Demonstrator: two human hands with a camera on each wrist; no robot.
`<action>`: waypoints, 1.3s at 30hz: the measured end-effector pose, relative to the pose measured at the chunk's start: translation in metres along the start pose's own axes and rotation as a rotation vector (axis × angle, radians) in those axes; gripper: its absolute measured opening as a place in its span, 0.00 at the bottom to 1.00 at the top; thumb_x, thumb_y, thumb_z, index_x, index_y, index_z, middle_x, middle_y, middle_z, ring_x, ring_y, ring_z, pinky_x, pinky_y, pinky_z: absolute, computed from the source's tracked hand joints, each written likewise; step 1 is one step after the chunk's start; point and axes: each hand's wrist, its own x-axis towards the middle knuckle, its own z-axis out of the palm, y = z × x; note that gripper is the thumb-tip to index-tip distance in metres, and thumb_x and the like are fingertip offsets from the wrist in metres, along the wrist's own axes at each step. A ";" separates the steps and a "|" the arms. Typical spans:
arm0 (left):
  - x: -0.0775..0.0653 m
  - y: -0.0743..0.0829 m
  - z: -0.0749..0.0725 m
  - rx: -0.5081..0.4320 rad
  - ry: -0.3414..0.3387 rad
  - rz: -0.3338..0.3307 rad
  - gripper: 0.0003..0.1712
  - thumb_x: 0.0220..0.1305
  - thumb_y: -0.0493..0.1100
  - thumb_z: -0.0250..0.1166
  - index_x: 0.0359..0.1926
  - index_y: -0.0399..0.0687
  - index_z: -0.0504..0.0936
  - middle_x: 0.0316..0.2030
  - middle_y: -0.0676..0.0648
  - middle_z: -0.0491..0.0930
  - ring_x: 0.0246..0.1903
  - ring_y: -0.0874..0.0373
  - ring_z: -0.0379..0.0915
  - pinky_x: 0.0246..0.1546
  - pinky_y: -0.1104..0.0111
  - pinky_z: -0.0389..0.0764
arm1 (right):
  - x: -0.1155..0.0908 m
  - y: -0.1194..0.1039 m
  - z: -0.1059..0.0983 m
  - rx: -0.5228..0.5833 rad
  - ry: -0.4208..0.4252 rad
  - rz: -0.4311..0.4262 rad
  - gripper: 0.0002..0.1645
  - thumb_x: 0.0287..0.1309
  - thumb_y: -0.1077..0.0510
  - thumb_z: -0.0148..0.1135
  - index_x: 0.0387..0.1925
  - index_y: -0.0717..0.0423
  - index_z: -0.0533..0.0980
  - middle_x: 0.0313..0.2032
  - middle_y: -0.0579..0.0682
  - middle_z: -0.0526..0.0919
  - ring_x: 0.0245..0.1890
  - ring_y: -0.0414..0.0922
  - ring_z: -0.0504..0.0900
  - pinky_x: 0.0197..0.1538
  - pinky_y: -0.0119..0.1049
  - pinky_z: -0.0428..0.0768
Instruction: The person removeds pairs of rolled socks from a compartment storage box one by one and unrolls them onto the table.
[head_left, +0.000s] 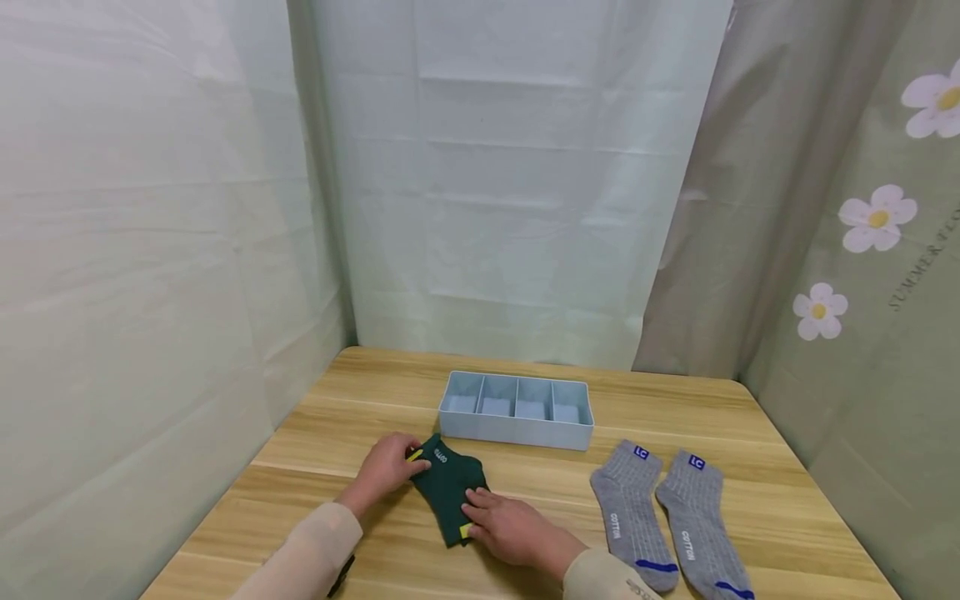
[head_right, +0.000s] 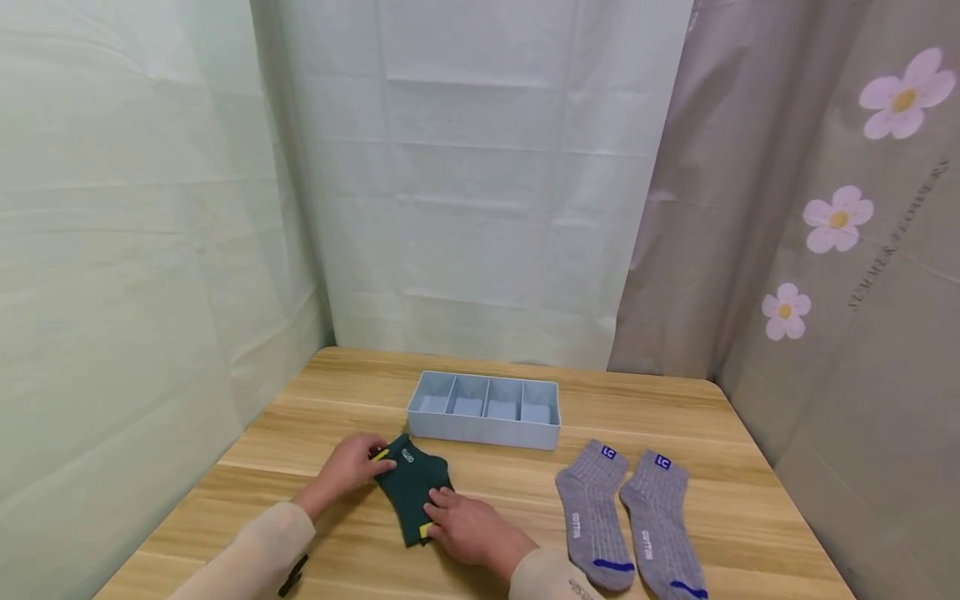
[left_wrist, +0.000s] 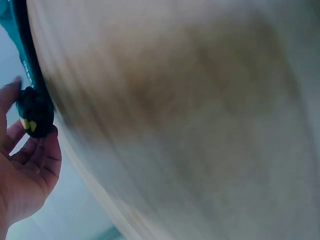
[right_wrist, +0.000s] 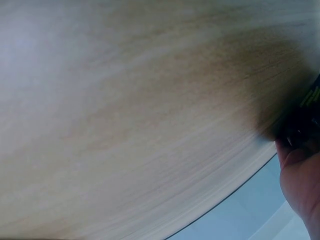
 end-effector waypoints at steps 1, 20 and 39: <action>0.000 -0.001 0.001 -0.004 0.005 0.002 0.09 0.55 0.38 0.75 0.35 0.39 0.85 0.32 0.47 0.83 0.33 0.54 0.76 0.39 0.55 0.79 | 0.000 0.000 0.000 0.000 0.000 -0.001 0.27 0.76 0.47 0.47 0.68 0.54 0.71 0.69 0.52 0.69 0.69 0.47 0.68 0.66 0.38 0.69; 0.003 -0.019 -0.004 0.063 0.075 -0.012 0.04 0.57 0.32 0.70 0.35 0.40 0.85 0.31 0.45 0.81 0.33 0.51 0.77 0.38 0.54 0.79 | 0.001 0.000 0.001 0.008 -0.007 0.001 0.27 0.76 0.47 0.47 0.68 0.55 0.71 0.69 0.52 0.69 0.69 0.47 0.67 0.66 0.38 0.69; 0.010 -0.023 -0.015 0.099 -0.029 -0.079 0.11 0.66 0.35 0.62 0.25 0.40 0.80 0.23 0.47 0.78 0.26 0.53 0.72 0.31 0.57 0.76 | 0.000 0.001 0.001 0.022 -0.011 0.010 0.27 0.76 0.47 0.46 0.68 0.55 0.71 0.69 0.52 0.68 0.69 0.47 0.66 0.67 0.39 0.68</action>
